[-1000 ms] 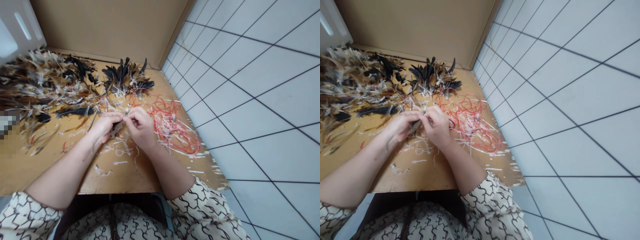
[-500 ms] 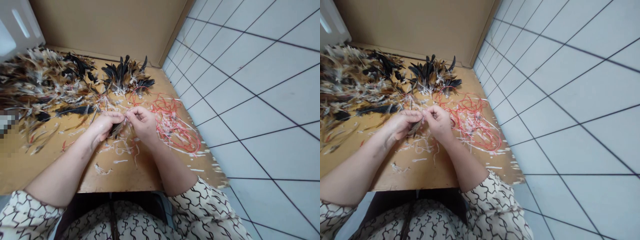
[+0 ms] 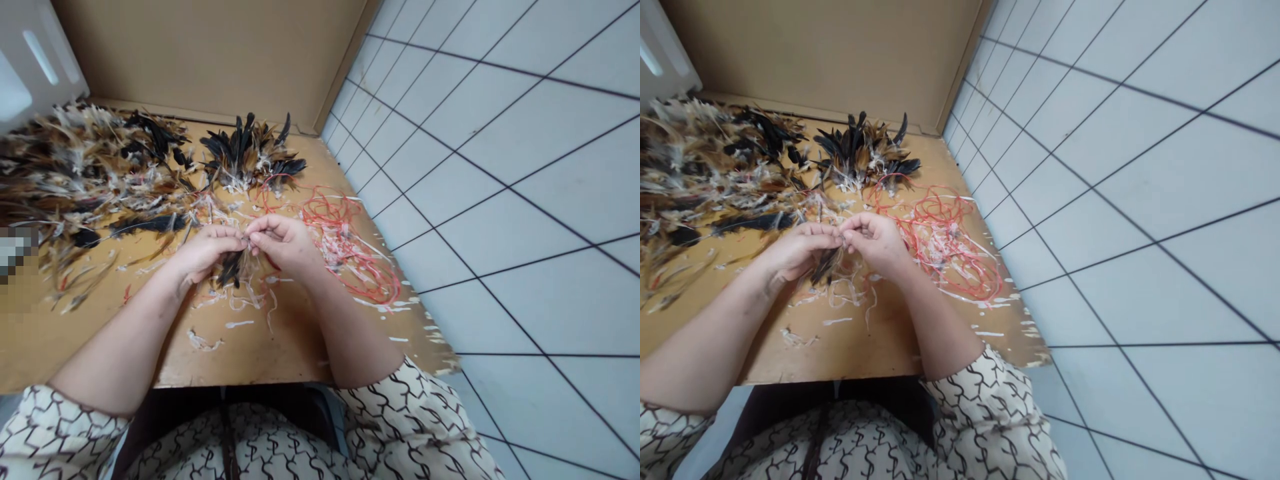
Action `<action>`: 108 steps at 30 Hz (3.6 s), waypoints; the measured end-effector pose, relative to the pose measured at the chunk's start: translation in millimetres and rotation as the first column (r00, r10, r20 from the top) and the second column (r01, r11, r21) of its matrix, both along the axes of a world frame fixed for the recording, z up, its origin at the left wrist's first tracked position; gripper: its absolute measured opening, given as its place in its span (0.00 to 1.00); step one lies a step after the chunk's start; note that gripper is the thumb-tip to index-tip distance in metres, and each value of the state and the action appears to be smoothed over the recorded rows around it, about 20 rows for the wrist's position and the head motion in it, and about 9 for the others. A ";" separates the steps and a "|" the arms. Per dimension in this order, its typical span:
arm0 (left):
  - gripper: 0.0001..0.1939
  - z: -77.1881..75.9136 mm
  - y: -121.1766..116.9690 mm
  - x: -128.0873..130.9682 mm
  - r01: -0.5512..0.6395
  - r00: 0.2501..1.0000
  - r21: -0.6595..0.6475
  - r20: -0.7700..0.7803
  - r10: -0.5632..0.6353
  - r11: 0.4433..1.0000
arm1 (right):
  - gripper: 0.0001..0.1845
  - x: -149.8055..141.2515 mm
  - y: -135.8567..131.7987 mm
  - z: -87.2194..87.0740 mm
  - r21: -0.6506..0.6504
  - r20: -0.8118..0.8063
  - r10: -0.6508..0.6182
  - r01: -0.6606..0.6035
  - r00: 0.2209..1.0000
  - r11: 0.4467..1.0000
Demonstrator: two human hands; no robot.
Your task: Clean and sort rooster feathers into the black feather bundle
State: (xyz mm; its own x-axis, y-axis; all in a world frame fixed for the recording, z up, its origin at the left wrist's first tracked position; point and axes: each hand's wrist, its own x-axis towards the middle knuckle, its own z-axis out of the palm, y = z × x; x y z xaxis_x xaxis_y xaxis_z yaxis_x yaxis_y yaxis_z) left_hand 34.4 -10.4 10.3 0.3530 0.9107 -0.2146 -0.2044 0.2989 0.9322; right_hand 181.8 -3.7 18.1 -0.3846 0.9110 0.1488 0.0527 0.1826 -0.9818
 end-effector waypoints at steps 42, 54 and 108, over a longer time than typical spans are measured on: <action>0.10 -0.2 -1.6 -15.9 0.266 0.964 0.129 -0.029 -0.265 0.955 | 0.08 9.0 -10.5 13.3 0.389 0.236 0.071 -0.161 0.969 0.907; 0.07 -0.2 1.4 -10.0 0.160 0.982 0.165 -0.124 -0.140 0.973 | 0.10 4.7 -0.8 -1.9 0.024 -0.033 0.103 -0.102 0.994 0.994; 0.10 0.8 2.8 9.0 -0.453 0.862 -0.103 0.202 0.464 0.886 | 0.10 -7.5 1.2 -21.9 0.168 -0.083 -0.323 0.333 0.943 0.928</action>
